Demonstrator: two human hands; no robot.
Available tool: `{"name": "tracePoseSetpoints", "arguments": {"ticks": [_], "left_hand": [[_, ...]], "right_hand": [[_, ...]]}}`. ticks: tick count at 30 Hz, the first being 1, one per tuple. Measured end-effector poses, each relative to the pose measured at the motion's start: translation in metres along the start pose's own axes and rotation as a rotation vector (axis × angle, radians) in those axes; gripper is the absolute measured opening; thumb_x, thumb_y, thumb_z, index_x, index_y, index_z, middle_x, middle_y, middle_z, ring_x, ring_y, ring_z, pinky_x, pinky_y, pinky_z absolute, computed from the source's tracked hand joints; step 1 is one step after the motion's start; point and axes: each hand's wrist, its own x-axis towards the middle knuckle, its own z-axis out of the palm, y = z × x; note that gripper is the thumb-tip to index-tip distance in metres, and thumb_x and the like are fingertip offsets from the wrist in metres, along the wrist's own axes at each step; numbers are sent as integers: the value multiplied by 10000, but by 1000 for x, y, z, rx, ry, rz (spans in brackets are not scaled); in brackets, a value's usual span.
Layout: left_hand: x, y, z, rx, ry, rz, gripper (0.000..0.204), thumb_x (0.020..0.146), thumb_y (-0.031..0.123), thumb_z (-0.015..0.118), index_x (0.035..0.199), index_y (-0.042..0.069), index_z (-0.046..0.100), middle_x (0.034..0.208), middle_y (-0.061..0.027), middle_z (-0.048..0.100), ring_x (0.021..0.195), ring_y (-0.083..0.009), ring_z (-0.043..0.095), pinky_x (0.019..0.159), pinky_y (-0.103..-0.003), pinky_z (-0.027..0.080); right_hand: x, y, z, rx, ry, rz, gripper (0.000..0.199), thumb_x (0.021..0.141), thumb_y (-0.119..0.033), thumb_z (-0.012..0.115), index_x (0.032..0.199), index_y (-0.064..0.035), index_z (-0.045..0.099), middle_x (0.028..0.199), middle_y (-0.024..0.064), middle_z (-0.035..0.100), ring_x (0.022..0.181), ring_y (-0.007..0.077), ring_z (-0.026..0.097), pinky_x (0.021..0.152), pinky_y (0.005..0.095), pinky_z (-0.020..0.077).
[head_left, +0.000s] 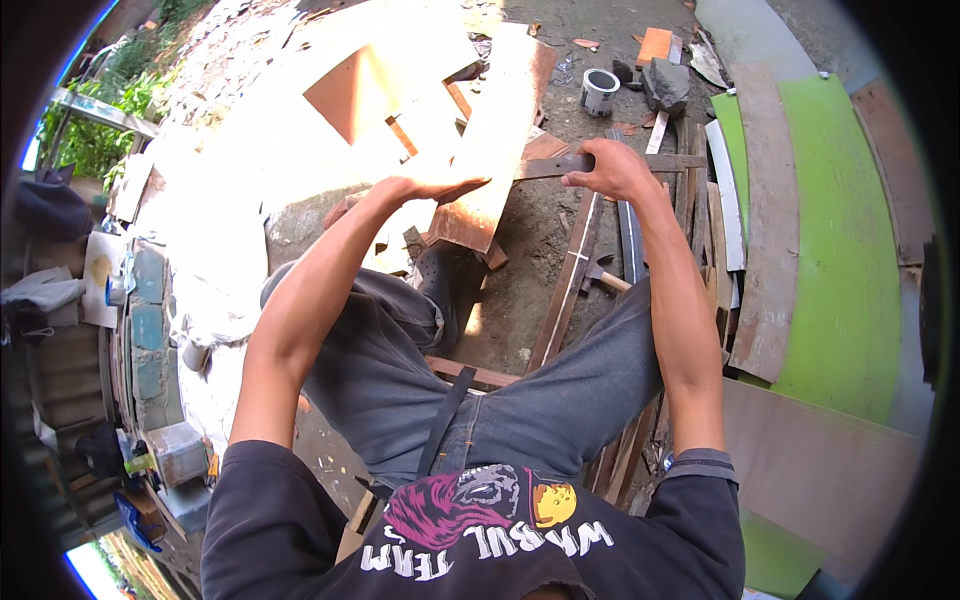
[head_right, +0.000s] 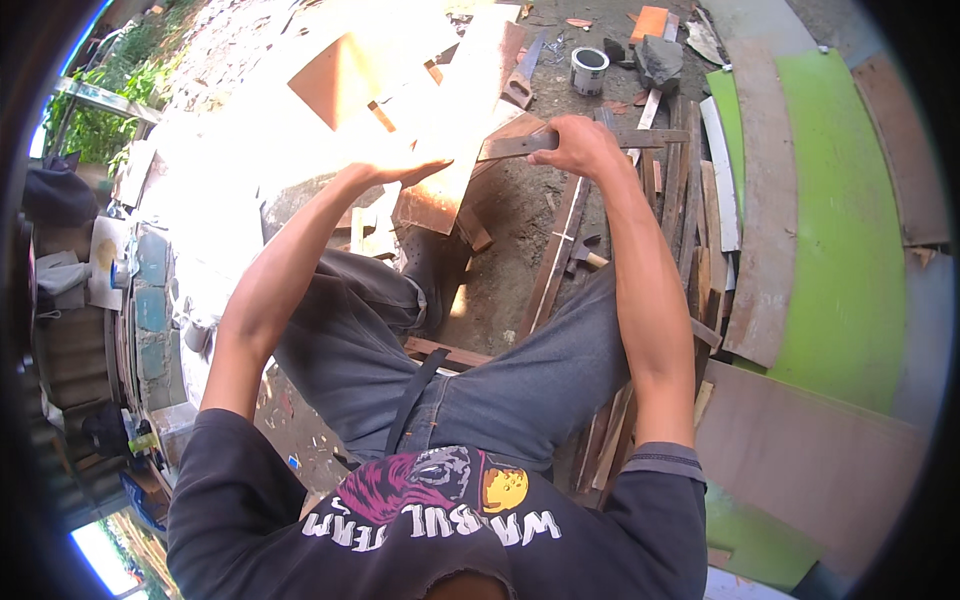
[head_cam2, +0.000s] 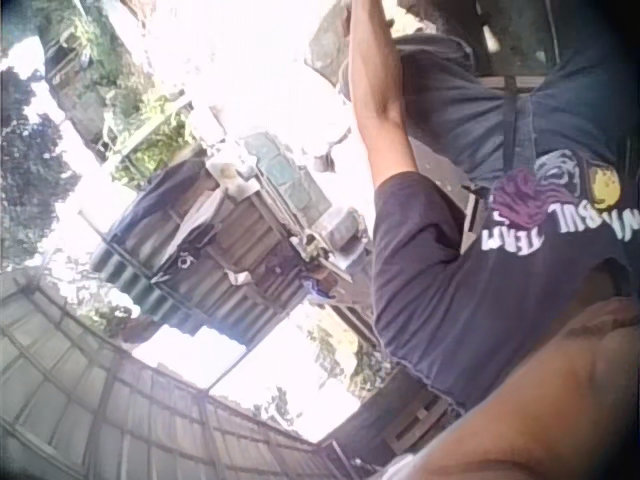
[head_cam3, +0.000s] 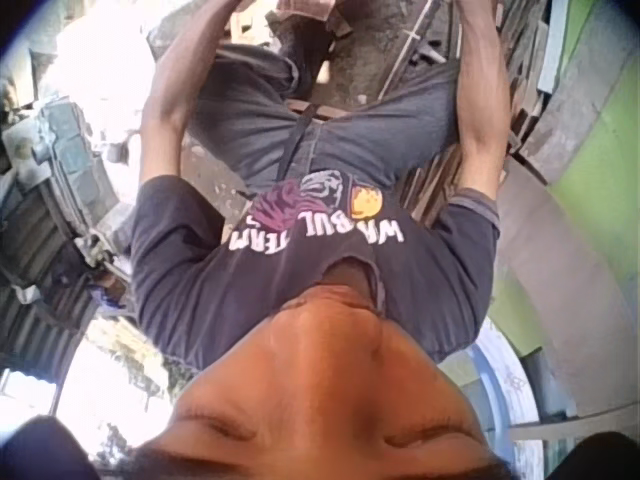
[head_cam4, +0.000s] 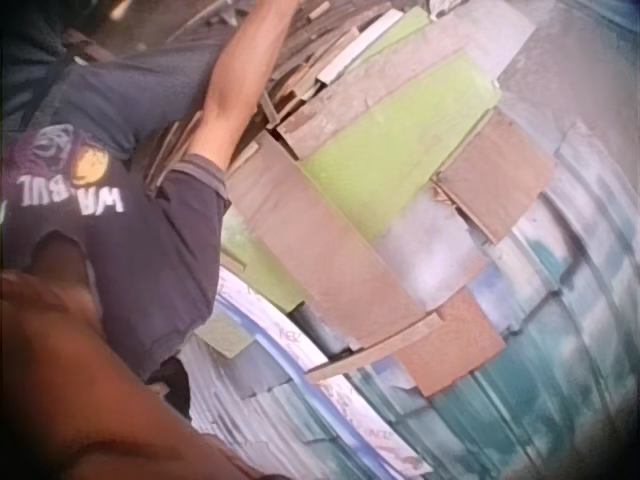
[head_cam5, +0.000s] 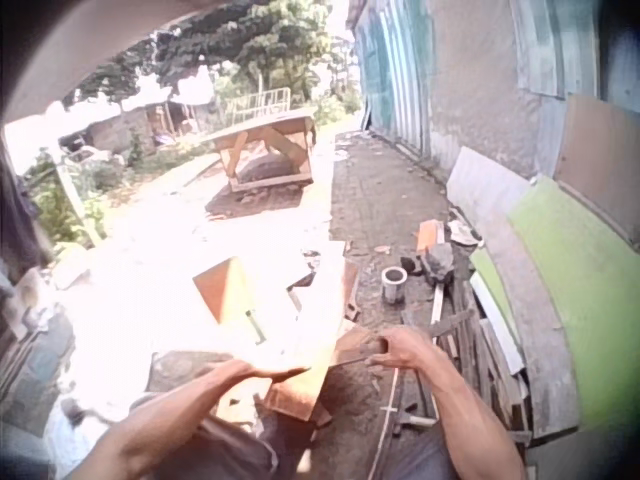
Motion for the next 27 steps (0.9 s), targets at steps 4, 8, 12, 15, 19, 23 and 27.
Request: {"name": "tracePoseSetpoints", "arguments": {"ticks": [4,8,12,15,19,23,27], "left_hand": [[23,-24,12,-22,309,342,526,878,515,652,1175,81,642,715,-28,588,675,-101,535,604,-294,467],[31,-6,23,158,598,574,734,798,586,691,1296,59,574,1009,-155,624,905,-216,592,781,-371,502],[26,4,18,106,381,229,778,771,617,693,1295,53,578,1101,-164,648,998,-255,608,860,-389,483],[43,-5,27,-95,369,322,733,780,592,697,1265,51,593,1202,-145,641,1049,-260,604,903,-374,459],[38,2,42,-296,511,340,564,868,515,647,1165,36,667,1033,-141,695,963,-238,619,889,-377,464],[64,-38,43,-593,630,451,481,890,368,683,1187,-7,635,1064,-132,691,987,-210,621,905,-362,473],[49,-57,27,-824,668,463,389,921,277,679,1173,-15,626,1027,-87,701,893,-149,641,826,-321,515]], "right_hand": [[-24,-10,6,-165,85,-16,490,734,-473,779,938,-44,662,976,160,670,979,357,640,833,459,509],[-41,8,13,-263,-36,79,461,755,-403,778,1017,-46,652,1029,162,660,1005,360,628,856,461,506],[-42,5,4,-313,-64,127,438,754,-356,782,1021,-36,648,1035,171,652,997,361,619,858,455,498],[-45,9,5,-235,52,92,439,755,-383,777,971,-25,645,973,174,658,955,368,626,824,465,498],[-61,9,26,-235,150,116,435,748,-397,783,903,-11,654,897,164,659,930,370,621,801,466,483],[-71,18,49,-114,216,155,449,755,-415,778,930,-17,666,908,159,655,930,364,610,833,455,449],[-94,35,65,-59,276,182,454,766,-425,770,966,-29,670,968,146,653,998,338,594,881,437,427]]}}
